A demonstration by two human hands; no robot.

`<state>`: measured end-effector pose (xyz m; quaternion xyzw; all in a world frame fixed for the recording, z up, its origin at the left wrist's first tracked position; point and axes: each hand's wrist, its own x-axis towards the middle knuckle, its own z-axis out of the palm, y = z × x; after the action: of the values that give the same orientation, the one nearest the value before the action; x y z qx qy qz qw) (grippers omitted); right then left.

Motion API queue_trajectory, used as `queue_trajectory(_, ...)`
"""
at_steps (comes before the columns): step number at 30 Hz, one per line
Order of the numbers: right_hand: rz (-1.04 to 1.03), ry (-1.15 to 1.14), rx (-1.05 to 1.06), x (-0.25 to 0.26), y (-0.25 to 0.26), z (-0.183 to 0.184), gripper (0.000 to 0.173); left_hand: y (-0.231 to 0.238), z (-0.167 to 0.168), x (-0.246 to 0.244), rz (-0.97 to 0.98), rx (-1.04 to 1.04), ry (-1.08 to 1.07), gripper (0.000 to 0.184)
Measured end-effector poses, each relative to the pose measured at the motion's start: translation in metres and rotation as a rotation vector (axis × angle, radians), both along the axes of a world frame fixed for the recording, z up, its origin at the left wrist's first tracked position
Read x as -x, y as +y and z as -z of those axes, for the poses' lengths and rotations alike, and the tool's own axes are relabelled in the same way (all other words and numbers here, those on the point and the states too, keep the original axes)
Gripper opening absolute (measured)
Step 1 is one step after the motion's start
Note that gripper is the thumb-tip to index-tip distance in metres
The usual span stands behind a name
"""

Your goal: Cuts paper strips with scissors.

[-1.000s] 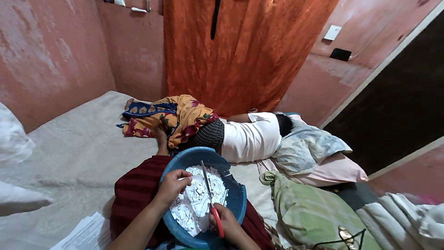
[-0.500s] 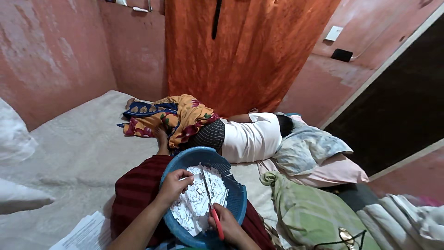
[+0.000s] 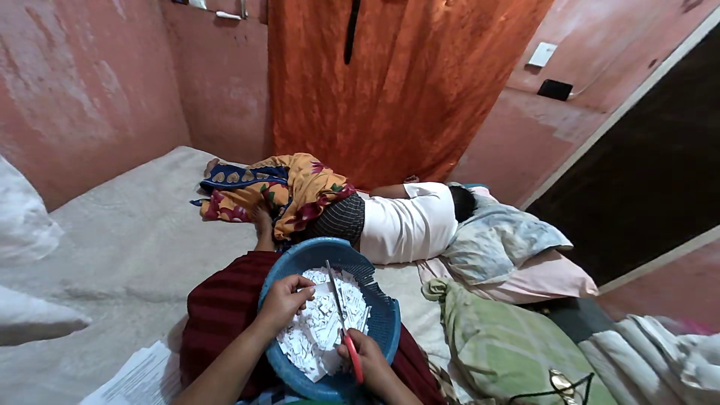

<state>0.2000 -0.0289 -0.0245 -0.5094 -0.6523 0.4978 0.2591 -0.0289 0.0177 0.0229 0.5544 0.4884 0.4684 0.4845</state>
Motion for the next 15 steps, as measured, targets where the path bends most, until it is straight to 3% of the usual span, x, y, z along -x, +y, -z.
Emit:
queue_trajectory(3,0.025,0.065,0.005,0.0001,-0.0013,0.0012,0.030,0.0001,0.0000,0.0003,-0.029,-0.018,-0.016,0.009)
queue_trajectory(8,-0.047,-0.044,0.065,0.0007,0.0014,-0.0040,0.044,0.0001,0.0006,-0.0003,-0.003,-0.021,-0.021,0.008)
queue_trajectory(15,-0.021,-0.010,0.013,-0.0001,0.0002,0.0007,0.036,-0.0001,0.0013,0.0005,0.023,-0.017,-0.003,0.007)
